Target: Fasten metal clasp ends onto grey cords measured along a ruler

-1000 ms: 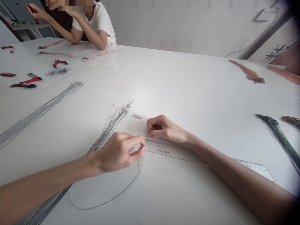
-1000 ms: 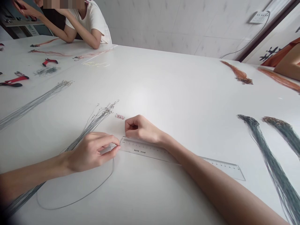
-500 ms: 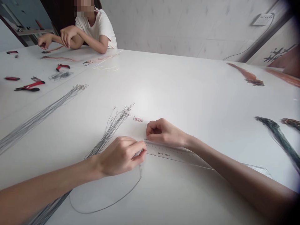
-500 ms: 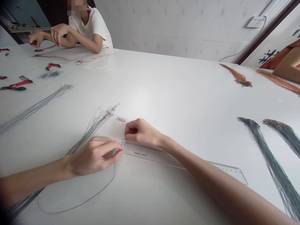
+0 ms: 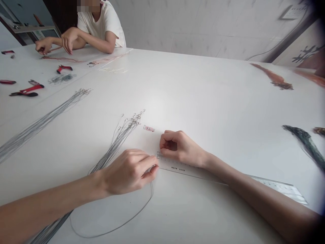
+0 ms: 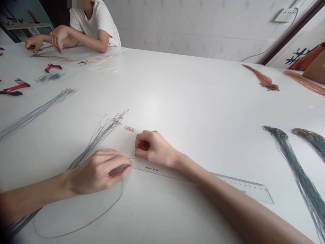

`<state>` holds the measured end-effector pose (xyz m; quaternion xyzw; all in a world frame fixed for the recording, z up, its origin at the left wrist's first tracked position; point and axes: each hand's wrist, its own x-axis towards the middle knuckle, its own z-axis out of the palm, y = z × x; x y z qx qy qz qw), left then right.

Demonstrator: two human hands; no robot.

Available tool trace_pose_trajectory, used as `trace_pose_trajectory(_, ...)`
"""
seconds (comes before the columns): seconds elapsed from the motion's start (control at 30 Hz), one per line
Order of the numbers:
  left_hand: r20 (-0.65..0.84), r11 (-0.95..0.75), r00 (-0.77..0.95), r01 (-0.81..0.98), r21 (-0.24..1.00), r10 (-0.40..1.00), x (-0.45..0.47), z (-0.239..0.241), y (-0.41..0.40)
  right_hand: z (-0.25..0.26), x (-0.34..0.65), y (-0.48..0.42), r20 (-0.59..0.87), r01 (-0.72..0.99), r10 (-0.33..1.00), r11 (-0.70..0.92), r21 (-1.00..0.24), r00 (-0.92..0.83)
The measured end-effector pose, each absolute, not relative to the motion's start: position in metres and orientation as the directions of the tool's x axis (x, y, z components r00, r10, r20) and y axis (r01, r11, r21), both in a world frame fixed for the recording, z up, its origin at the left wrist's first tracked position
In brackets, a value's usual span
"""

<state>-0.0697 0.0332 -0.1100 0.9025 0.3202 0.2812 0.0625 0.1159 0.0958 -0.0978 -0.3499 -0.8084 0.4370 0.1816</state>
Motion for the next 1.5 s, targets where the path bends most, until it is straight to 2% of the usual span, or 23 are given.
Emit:
trace_pose_trajectory(1.03,0.472,-0.815,0.67,0.529,0.237,0.572,-0.07,-0.1098,0.0318,-0.1007,0.1166,0.0959,0.024,0.449,0.696,0.49,-0.747,-0.718)
trace_pose_trajectory(1.5,0.484,-0.819,0.668,0.527,0.227,0.564,-0.0717,-0.1124,0.0317,-0.0997,0.1167,0.0957,0.014,0.455,0.696,0.484,-0.748,-0.717)
